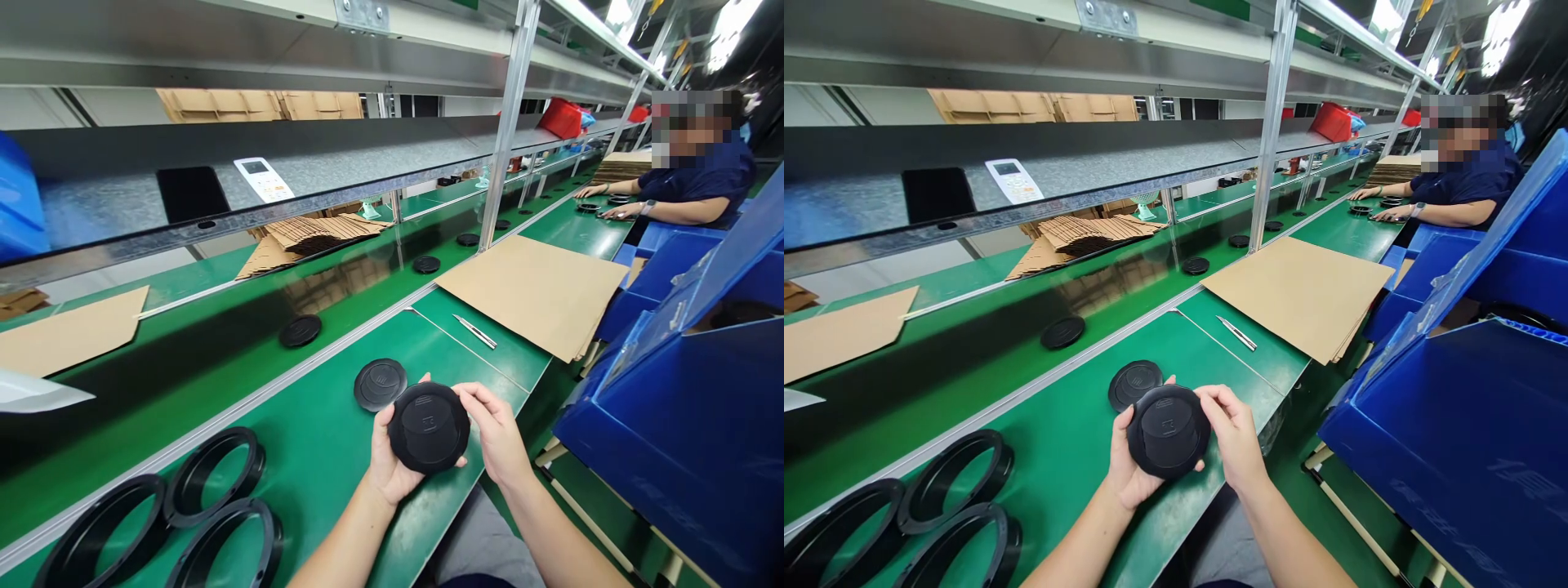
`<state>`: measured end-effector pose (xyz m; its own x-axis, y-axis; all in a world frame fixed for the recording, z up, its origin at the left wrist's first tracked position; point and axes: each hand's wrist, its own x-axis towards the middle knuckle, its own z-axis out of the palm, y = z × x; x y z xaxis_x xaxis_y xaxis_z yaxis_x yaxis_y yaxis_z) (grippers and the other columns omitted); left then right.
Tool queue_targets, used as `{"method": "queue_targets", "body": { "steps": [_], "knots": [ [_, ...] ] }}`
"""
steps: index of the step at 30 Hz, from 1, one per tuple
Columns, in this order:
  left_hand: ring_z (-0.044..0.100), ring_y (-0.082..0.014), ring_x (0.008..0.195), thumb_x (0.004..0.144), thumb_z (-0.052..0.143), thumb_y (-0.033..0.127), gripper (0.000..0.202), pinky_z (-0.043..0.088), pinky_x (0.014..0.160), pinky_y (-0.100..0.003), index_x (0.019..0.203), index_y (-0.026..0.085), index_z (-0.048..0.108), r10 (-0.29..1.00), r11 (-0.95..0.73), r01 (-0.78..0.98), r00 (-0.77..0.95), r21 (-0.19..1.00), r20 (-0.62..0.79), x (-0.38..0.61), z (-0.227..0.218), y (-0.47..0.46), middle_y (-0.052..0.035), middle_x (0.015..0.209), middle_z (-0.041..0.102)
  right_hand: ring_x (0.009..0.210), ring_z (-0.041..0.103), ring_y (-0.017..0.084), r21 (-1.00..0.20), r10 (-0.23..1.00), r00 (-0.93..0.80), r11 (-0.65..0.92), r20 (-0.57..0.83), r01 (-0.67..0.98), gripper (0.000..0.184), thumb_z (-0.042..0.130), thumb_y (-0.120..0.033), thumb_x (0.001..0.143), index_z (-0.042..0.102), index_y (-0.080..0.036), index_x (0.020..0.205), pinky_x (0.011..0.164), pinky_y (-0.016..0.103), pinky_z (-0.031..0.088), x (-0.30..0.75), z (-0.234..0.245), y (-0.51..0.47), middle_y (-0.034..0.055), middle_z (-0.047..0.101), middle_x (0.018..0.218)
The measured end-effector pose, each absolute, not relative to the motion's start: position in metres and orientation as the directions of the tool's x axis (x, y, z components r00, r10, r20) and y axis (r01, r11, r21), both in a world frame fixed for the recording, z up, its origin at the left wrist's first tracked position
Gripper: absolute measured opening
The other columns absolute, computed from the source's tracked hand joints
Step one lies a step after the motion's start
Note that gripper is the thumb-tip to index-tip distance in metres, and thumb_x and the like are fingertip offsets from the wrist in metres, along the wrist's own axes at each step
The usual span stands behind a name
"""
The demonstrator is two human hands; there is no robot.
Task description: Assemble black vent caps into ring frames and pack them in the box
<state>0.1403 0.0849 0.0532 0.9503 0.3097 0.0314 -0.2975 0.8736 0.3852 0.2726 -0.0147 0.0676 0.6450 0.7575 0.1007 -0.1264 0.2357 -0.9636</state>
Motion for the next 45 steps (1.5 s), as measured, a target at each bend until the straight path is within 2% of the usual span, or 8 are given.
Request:
{"method": "queue_targets", "body": {
  "steps": [4,13,21,27,33,36,40,45],
  "knots": [
    [0.057,-0.0362,0.117,0.090,0.057,0.053,0.060,0.048,0.097,-0.061,0.144,0.032,0.047,0.333,0.862,-0.308,0.943,0.402,0.010,0.139,0.058,0.084,-0.0067,0.137,0.057,0.087,0.055,0.023,-0.973,0.750,0.644,0.227,0.154,-0.032,0.025,0.072,-0.045,0.085,0.074,-0.021,0.094,0.080,0.032,0.043,0.274,0.067,-0.016,0.0033,0.060,0.083],
    [0.058,-0.0377,0.115,0.085,0.064,0.053,0.073,0.049,0.095,-0.062,0.150,0.034,0.037,0.367,0.856,-0.305,0.927,0.419,-0.076,0.139,0.058,0.083,-0.0079,0.139,0.055,0.081,0.055,0.021,-0.968,0.739,0.658,0.244,0.144,-0.063,0.027,0.074,-0.046,0.084,0.072,-0.020,0.090,0.075,0.031,0.043,0.273,0.064,-0.010,0.0034,0.060,0.082],
    [0.057,-0.0380,0.118,0.088,0.059,0.054,0.072,0.045,0.099,-0.063,0.152,0.036,0.032,0.350,0.861,-0.298,0.935,0.413,-0.056,0.139,0.055,0.085,-0.0080,0.141,0.054,0.080,0.053,0.020,-0.966,0.742,0.658,0.243,0.129,-0.085,0.030,0.075,-0.049,0.084,0.070,-0.020,0.090,0.074,0.030,0.042,0.273,0.063,-0.009,0.0024,0.060,0.081],
    [0.053,-0.0377,0.124,0.091,0.052,0.054,0.067,0.039,0.105,-0.063,0.152,0.035,0.032,0.320,0.865,-0.301,0.947,0.402,0.020,0.139,0.045,0.085,-0.0074,0.145,0.051,0.070,0.047,0.017,-0.962,0.722,0.690,0.228,0.062,-0.152,0.042,0.070,-0.058,0.087,0.062,-0.019,0.074,0.065,0.028,0.038,0.269,0.067,-0.004,0.0001,0.054,0.071],
    [0.048,-0.0395,0.129,0.092,0.046,0.060,0.066,0.037,0.104,-0.066,0.152,0.039,0.029,0.311,0.879,-0.312,0.948,0.361,0.064,0.140,0.046,0.086,-0.0075,0.148,0.048,0.083,0.055,0.022,-0.941,0.727,0.686,0.248,0.023,-0.231,0.045,0.066,-0.064,0.088,0.072,-0.019,0.088,0.064,0.028,0.042,0.270,0.068,-0.004,0.0063,0.063,0.089],
    [0.049,-0.0381,0.129,0.092,0.049,0.057,0.066,0.037,0.106,-0.065,0.152,0.038,0.031,0.329,0.874,-0.320,0.944,0.366,0.041,0.139,0.046,0.087,-0.0062,0.144,0.052,0.086,0.055,0.023,-0.957,0.742,0.665,0.246,0.086,-0.152,0.039,0.072,-0.059,0.085,0.073,-0.021,0.094,0.073,0.031,0.044,0.271,0.065,-0.005,0.0050,0.063,0.088],
    [0.050,-0.0365,0.129,0.089,0.056,0.052,0.069,0.037,0.108,-0.062,0.151,0.037,0.033,0.358,0.855,-0.329,0.934,0.401,0.003,0.136,0.042,0.087,-0.0049,0.139,0.057,0.081,0.052,0.022,-0.975,0.709,0.679,0.217,0.188,0.043,0.034,0.071,-0.055,0.087,0.069,-0.021,0.079,0.078,0.033,0.042,0.272,0.059,-0.004,0.0024,0.057,0.080],
    [0.043,-0.0357,0.135,0.083,0.063,0.050,0.076,0.030,0.112,-0.062,0.152,0.039,0.031,0.371,0.838,-0.350,0.928,0.419,0.033,0.136,0.038,0.084,-0.0033,0.139,0.057,0.079,0.053,0.022,-0.978,0.685,0.717,0.206,0.130,-0.020,0.043,0.064,-0.061,0.090,0.067,-0.021,0.074,0.071,0.032,0.044,0.268,0.059,-0.001,0.0032,0.058,0.080]
  ]
}}
